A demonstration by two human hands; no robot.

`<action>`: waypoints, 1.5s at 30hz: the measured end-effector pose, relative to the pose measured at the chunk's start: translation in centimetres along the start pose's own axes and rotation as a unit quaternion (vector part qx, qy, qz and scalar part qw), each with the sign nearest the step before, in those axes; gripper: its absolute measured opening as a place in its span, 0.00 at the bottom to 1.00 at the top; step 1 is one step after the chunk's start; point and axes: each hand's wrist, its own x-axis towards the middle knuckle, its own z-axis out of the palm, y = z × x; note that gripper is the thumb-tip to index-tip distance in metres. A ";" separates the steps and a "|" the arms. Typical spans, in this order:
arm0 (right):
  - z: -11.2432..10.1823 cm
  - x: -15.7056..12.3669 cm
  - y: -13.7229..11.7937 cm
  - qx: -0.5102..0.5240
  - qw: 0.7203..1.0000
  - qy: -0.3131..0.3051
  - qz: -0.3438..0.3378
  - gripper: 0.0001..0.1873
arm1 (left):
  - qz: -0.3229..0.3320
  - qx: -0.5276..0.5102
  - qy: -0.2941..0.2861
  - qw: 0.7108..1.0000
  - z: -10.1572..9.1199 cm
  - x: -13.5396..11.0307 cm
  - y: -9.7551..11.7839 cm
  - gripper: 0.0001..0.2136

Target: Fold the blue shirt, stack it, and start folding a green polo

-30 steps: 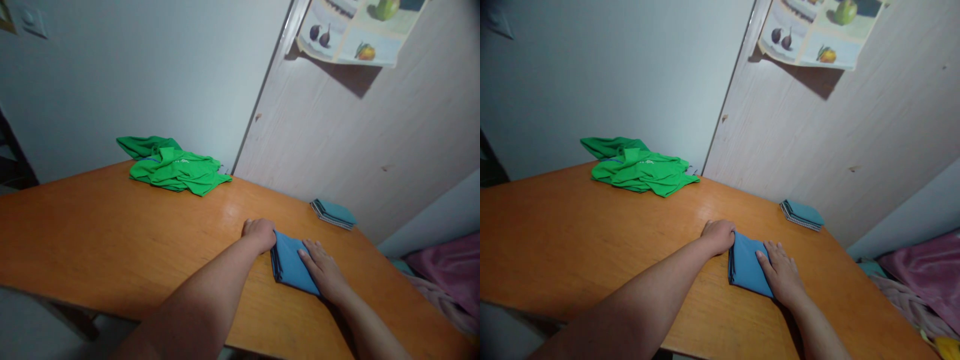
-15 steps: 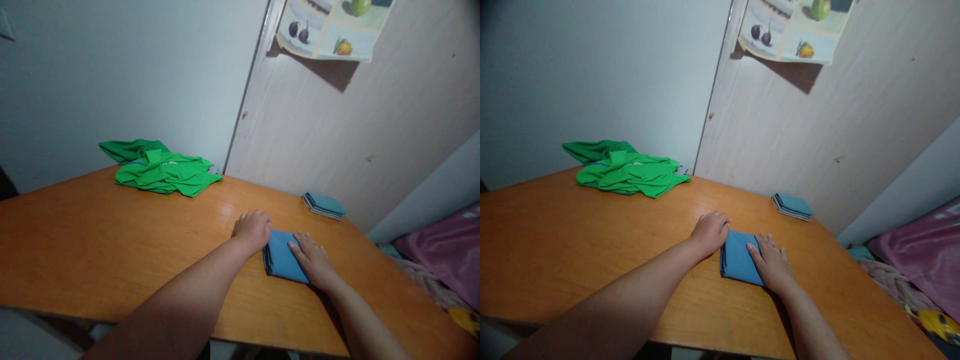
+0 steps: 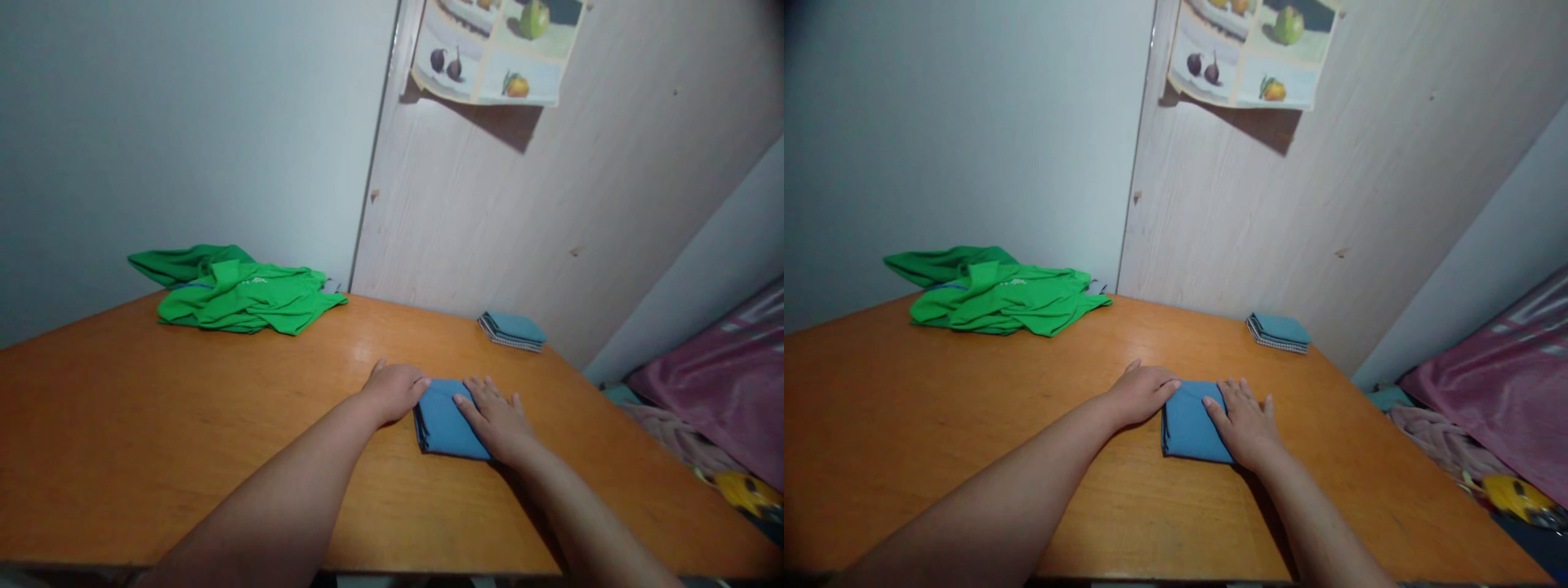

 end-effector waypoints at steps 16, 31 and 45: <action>0.9 1.3 -1.7 0.087 0.983 0.004 -0.162 0.38 | -0.121 -0.057 0.117 0.984 -0.2 0.7 -1.2 0.10; 0.9 1.6 -2.3 0.049 0.988 -0.014 -0.145 0.38 | -0.285 -0.345 -0.010 0.894 -0.3 -4.2 4.5 0.05; 0.9 1.8 -2.9 0.026 0.989 -0.011 -0.147 0.37 | -0.306 -0.566 -0.019 0.766 0.1 -5.6 5.9 0.10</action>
